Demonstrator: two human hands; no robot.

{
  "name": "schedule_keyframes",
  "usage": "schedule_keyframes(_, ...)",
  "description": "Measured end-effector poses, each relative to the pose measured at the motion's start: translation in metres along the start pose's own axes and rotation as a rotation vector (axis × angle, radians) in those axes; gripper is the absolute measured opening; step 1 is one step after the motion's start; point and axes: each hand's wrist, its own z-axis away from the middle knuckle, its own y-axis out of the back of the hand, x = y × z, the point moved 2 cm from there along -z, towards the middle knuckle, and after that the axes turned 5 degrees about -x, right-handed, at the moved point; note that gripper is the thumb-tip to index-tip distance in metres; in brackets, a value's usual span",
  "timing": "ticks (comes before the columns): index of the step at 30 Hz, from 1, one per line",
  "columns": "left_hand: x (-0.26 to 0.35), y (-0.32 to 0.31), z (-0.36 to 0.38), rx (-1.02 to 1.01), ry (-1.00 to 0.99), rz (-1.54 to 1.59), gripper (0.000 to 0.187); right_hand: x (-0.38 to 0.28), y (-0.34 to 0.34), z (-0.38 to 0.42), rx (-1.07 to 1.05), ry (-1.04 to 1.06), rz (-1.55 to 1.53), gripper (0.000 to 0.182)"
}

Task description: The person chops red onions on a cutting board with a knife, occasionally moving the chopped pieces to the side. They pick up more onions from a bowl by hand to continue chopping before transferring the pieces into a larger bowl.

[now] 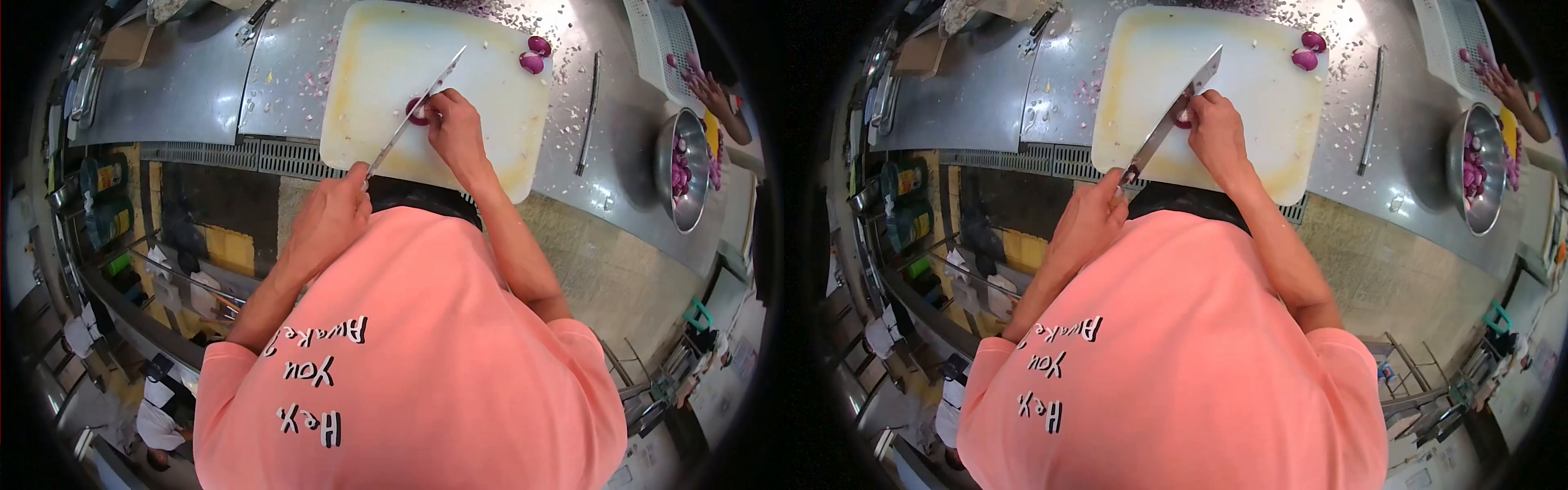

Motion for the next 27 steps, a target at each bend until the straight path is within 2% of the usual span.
schedule_keyframes(2, -0.012, -0.013, -0.005, 0.009, -0.048, -0.069, 0.028, 0.004, -0.001, 0.000, 0.000, -0.005, -0.005, 0.009)
schedule_keyframes(4, -0.022, -0.032, -0.026, 0.071, -0.104, -0.082, 0.027, 0.007, -0.002, 0.000, 0.037, 0.065, 0.054, 0.010)
schedule_keyframes(8, -0.027, -0.053, -0.081, 0.206, -0.247, -0.047, 0.024, 0.007, -0.001, 0.001, -0.011, 0.021, -0.023, 0.014)
schedule_keyframes(9, -0.024, -0.046, -0.085, 0.211, -0.247, -0.042, 0.024, 0.004, -0.001, 0.003, 0.012, 0.049, -0.054, 0.018)
schedule_keyframes(11, -0.020, -0.027, -0.085, 0.099, -0.168, 0.029, 0.022, 0.001, -0.003, 0.009, 0.030, 0.086, -0.089, 0.023)
schedule_keyframes(13, -0.028, -0.019, -0.074, 0.130, -0.116, 0.021, 0.021, -0.004, -0.011, 0.013, -0.123, 0.098, -0.089, 0.027)
schedule_keyframes(14, -0.033, -0.019, -0.067, 0.148, -0.063, 0.022, 0.020, -0.007, -0.014, 0.018, -0.116, 0.088, -0.095, 0.027)
schedule_keyframes(16, -0.044, -0.026, -0.063, 0.164, -0.084, 0.006, 0.020, -0.016, -0.020, 0.023, -0.198, 0.101, 0.054, 0.029)
schedule_keyframes(20, -0.029, -0.025, -0.062, 0.152, -0.074, 0.017, 0.022, -0.016, -0.016, 0.027, -0.086, 0.060, -0.023, 0.022)
schedule_keyframes(24, -0.015, -0.021, -0.053, 0.111, -0.042, -0.031, 0.021, -0.012, -0.019, 0.028, -0.115, 0.067, -0.040, 0.019)
schedule_keyframes(27, -0.018, -0.037, -0.069, 0.162, -0.086, -0.020, 0.021, -0.012, -0.021, 0.027, -0.094, 0.081, 0.027, 0.017)
